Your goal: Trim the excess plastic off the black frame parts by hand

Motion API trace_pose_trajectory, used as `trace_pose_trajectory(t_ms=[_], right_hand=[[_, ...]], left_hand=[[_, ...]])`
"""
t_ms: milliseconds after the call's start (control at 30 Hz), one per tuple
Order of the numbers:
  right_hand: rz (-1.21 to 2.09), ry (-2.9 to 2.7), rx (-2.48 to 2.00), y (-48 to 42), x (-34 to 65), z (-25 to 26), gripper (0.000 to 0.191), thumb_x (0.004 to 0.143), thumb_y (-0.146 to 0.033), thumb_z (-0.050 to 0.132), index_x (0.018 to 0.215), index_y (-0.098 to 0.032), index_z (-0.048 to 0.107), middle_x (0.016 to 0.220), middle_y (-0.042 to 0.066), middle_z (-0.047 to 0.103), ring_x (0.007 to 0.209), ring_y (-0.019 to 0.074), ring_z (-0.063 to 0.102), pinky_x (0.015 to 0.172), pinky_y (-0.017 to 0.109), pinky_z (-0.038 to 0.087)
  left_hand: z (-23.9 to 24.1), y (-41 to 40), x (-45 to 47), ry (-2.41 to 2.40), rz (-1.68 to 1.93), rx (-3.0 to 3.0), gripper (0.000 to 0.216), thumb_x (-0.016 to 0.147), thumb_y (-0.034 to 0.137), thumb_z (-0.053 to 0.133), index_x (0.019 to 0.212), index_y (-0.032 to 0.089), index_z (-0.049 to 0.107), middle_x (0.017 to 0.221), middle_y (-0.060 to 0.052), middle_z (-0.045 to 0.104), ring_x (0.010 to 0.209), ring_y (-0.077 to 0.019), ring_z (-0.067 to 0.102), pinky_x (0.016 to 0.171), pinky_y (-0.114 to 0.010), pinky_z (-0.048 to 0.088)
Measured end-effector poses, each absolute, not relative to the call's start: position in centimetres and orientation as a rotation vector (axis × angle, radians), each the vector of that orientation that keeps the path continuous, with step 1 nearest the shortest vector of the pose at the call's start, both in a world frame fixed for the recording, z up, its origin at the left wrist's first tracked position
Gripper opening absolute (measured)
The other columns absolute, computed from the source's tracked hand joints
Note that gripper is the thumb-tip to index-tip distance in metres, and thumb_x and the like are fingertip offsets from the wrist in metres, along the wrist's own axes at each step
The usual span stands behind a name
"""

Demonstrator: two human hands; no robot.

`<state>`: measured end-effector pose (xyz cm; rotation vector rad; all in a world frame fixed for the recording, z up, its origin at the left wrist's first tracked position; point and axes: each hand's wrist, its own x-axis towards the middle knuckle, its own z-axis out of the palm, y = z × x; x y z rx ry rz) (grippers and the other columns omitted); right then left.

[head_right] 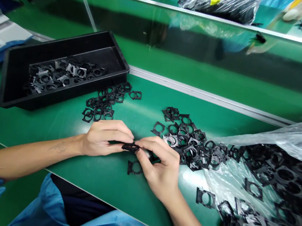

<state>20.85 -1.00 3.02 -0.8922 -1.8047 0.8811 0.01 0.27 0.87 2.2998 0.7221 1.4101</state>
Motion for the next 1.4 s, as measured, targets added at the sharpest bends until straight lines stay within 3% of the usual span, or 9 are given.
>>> trace_pose_trajectory(t_ms=[200,333,500,633,867,1167,1400], right_hand=[[1.018,-1.725,-0.997,-1.2,20.6,3.1,0.004,0.088,-0.021,0.073,0.085,-0.022,0.073,0.079,0.005,0.073,0.071,0.018,0.067,0.066,0.03,0.055],[1.125,-1.65,-1.08,-1.2,20.5,2.9,0.009,0.089,-0.027,0.072,0.082,-0.021,0.07,0.079,0.004,0.069,0.069,0.0161,0.065,0.064,0.026,0.055],[1.198,-1.57,-1.192,-0.9,20.4,3.1,0.017,0.085,-0.03,0.076,0.077,-0.021,0.064,0.073,0.0,0.064,0.065,0.0139,0.063,0.063,0.023,0.055],[1.253,-1.53,-1.21,-0.7,20.5,3.2,0.02,0.084,-0.035,0.076,0.078,-0.02,0.064,0.073,0.0,0.066,0.065,0.0148,0.065,0.064,0.024,0.056],[1.09,-1.602,-1.214,-0.9,20.5,3.1,0.016,0.089,-0.033,0.073,0.082,-0.021,0.066,0.073,0.0,0.069,0.063,0.0145,0.067,0.062,0.023,0.057],[0.996,-1.672,-1.141,-0.8,20.5,2.7,0.006,0.088,-0.026,0.074,0.092,-0.022,0.075,0.082,0.002,0.075,0.066,0.0154,0.07,0.065,0.025,0.06],[1.187,-1.577,-1.207,-0.8,20.5,2.7,0.027,0.087,-0.04,0.076,0.071,-0.019,0.07,0.06,0.001,0.071,0.052,0.0144,0.065,0.051,0.023,0.051]], left_hand=[[1.5,-0.2,0.3,0.775,1.36,2.16,0.003,0.088,0.015,0.073,0.088,0.013,0.072,0.08,-0.006,0.075,0.073,-0.0116,0.071,0.071,-0.019,0.056],[1.2,-0.2,0.6,0.864,1.279,1.996,0.007,0.086,0.02,0.075,0.087,0.013,0.074,0.082,-0.006,0.076,0.074,-0.0124,0.071,0.072,-0.021,0.057],[0.8,0.0,0.5,0.903,1.196,1.763,0.023,0.085,0.029,0.077,0.104,0.015,0.075,0.093,-0.008,0.076,0.08,-0.0144,0.071,0.077,-0.025,0.058],[0.8,0.0,0.5,0.937,1.119,1.537,0.013,0.087,0.024,0.073,0.095,0.014,0.074,0.085,-0.005,0.076,0.074,-0.0124,0.071,0.073,-0.022,0.058],[1.1,0.2,0.8,0.94,0.994,1.272,0.019,0.075,0.02,0.081,0.091,0.012,0.072,0.081,-0.003,0.073,0.073,-0.0108,0.069,0.074,-0.02,0.058],[0.9,0.6,0.7,0.933,0.94,1.006,0.033,0.067,0.032,0.091,0.085,0.011,0.074,0.076,-0.005,0.076,0.069,-0.0136,0.073,0.07,-0.023,0.059],[1.3,0.8,0.7,0.926,0.839,0.821,0.046,0.057,0.039,0.096,0.084,0.009,0.075,0.073,-0.008,0.077,0.066,-0.021,0.077,0.066,-0.029,0.062]])
